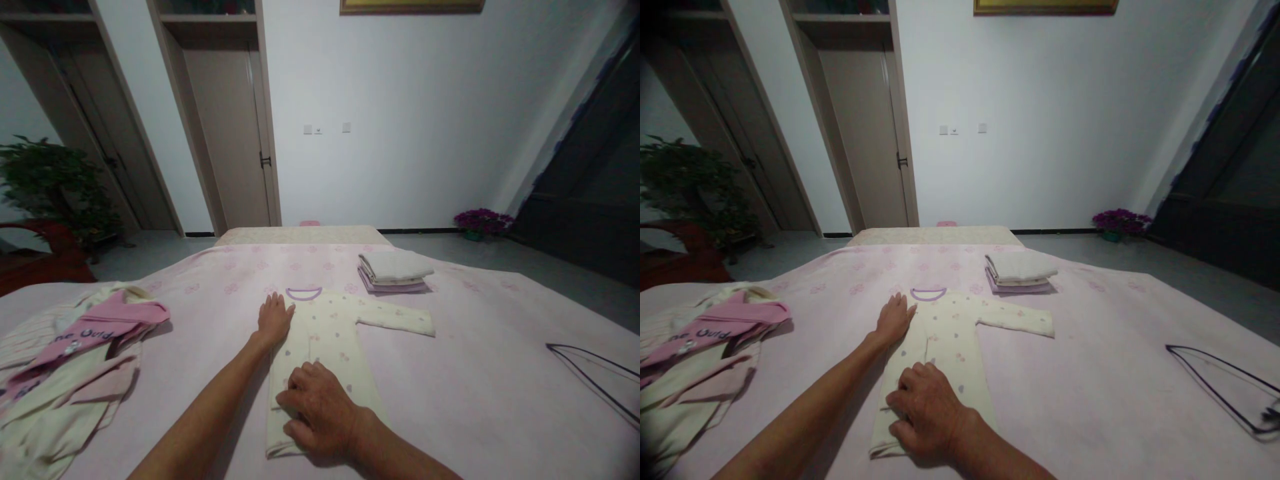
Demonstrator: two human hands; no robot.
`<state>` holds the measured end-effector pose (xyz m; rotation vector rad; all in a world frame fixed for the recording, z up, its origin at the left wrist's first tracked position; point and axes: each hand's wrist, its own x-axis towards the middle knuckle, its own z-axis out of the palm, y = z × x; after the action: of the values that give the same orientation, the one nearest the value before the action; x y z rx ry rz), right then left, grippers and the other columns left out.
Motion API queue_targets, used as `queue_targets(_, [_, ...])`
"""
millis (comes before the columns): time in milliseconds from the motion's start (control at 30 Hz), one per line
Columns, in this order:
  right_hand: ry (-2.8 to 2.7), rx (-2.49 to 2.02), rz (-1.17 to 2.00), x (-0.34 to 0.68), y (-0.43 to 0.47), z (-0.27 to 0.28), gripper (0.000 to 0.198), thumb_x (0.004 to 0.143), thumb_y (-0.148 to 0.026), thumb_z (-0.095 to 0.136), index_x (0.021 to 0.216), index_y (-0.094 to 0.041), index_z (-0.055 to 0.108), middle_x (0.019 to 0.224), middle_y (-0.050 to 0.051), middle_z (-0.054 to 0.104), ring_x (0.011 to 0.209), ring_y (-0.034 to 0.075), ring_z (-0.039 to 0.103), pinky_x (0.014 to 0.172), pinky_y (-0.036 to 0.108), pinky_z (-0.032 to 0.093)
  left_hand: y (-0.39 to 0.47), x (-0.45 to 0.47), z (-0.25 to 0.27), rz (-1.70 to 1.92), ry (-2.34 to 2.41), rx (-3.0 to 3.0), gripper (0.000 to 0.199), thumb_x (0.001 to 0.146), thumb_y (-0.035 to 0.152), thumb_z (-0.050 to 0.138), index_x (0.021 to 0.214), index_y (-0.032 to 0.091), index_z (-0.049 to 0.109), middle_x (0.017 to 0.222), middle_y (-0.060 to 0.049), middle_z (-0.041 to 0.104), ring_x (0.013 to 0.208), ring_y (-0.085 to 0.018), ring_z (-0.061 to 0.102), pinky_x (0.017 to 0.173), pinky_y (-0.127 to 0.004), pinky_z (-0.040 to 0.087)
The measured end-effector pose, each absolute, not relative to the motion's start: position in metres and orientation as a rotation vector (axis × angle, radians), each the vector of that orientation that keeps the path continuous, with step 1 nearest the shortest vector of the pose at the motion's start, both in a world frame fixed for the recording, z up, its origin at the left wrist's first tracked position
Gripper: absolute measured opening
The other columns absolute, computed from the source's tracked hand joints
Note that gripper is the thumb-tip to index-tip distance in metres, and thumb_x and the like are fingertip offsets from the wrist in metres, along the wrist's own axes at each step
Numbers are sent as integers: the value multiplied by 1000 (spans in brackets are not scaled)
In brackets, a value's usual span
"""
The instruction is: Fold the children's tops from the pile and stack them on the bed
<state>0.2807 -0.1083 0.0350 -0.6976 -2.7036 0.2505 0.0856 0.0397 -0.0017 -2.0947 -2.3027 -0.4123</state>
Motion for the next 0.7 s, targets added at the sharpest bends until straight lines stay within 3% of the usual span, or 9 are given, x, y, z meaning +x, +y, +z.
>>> queue_targets(200, [-2771,-747,299,285,-122,49,31,83,-35,64,110,-22,59,109,6,58,98,23,48,92,40,37,39,86,-18,-301,-2354,-2040,73,100,54,24,153,4,31,160,-22,27,149,-37,23,118,-51,19])
queue_targets(467, [-2676,-646,435,333,-111,50,27,94,-30,53,118,-22,62,115,7,66,100,20,59,92,34,45,14,95,4,-262,-2333,-1985,65,100,45,28,149,4,40,159,-24,28,149,-37,23,117,-56,19])
queue_targets(600, [-2311,-1188,340,408,-62,47,32,96,-27,45,120,-20,65,123,10,66,115,23,59,102,37,43,-31,115,14,-355,-2039,-2190,56,99,39,36,144,8,49,159,-19,31,150,-32,22,121,-51,16])
queue_targets(700, [-2033,-1674,152,471,-21,46,37,95,-25,43,123,-16,64,130,12,62,121,24,55,106,35,40,-69,126,12,-434,-1894,-2411,59,99,44,40,147,11,46,161,-17,29,151,-31,21,122,-50,16])
